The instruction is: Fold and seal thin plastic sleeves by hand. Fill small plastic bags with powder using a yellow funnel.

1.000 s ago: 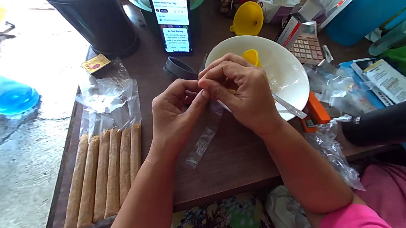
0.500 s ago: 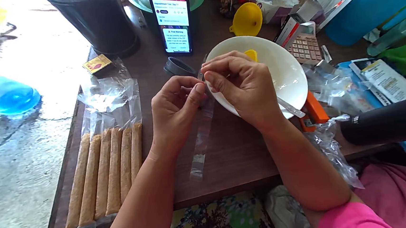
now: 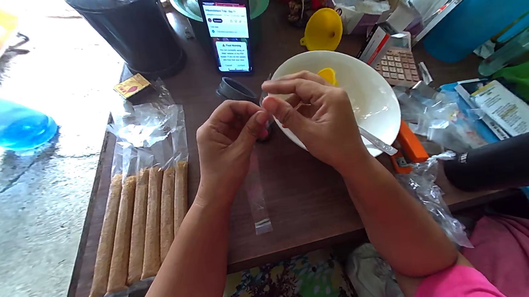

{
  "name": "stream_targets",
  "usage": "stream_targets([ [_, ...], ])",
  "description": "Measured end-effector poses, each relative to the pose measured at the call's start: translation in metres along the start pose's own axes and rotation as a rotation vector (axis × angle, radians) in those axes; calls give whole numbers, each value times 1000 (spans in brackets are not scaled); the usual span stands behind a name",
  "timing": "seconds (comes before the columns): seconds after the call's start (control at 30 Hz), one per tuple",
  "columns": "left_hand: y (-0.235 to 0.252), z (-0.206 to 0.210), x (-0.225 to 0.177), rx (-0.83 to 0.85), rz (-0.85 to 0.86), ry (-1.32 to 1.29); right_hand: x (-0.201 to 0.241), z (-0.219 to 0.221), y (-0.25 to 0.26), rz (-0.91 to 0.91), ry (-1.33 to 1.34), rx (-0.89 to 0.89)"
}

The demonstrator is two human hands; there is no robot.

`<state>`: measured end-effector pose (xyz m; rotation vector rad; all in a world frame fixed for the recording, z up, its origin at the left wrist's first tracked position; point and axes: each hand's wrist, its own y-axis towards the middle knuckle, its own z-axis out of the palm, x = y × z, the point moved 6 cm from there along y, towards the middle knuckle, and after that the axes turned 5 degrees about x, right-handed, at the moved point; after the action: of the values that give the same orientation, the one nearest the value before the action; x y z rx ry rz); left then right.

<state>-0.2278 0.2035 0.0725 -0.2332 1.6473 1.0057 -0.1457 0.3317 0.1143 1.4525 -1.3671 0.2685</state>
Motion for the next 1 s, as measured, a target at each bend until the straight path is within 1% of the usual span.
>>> stream_targets([
  [0.03, 0, -1, 0, -8, 8, -7, 0, 0, 0, 7, -17, 10],
  [0.13, 0, 0, 0, -10, 3, -8, 5, -1, 0, -47, -72, -26],
  [0.23, -1, 2, 0, -3, -25, -12, 9, -3, -2, -93, -203, -37],
  [0.4, -1, 8, 3, 68, -41, -72, 3, -5, -2, -83, -305, -45],
  [0.47, -1, 9, 3, 76, -42, -83, 3, -3, -3, -98, -288, -50],
  [0.57, -2, 9, 2, 56, -52, -60, 6, -1, -3, -121, -193, -49],
  [0.7, -2, 3, 3, 14, -48, -2, 3, 4, -1, -99, -81, 71],
  [0.77, -2, 2, 4, -11, -59, 6, 1, 5, -1, -92, -58, 91],
  [0.9, -2, 1, 3, -23, -66, 18, -1, 1, -1, -67, 3, 70],
  [1.0, -2, 2, 4, -9, -64, 26, 2, -2, -3, -98, -85, 7],
])
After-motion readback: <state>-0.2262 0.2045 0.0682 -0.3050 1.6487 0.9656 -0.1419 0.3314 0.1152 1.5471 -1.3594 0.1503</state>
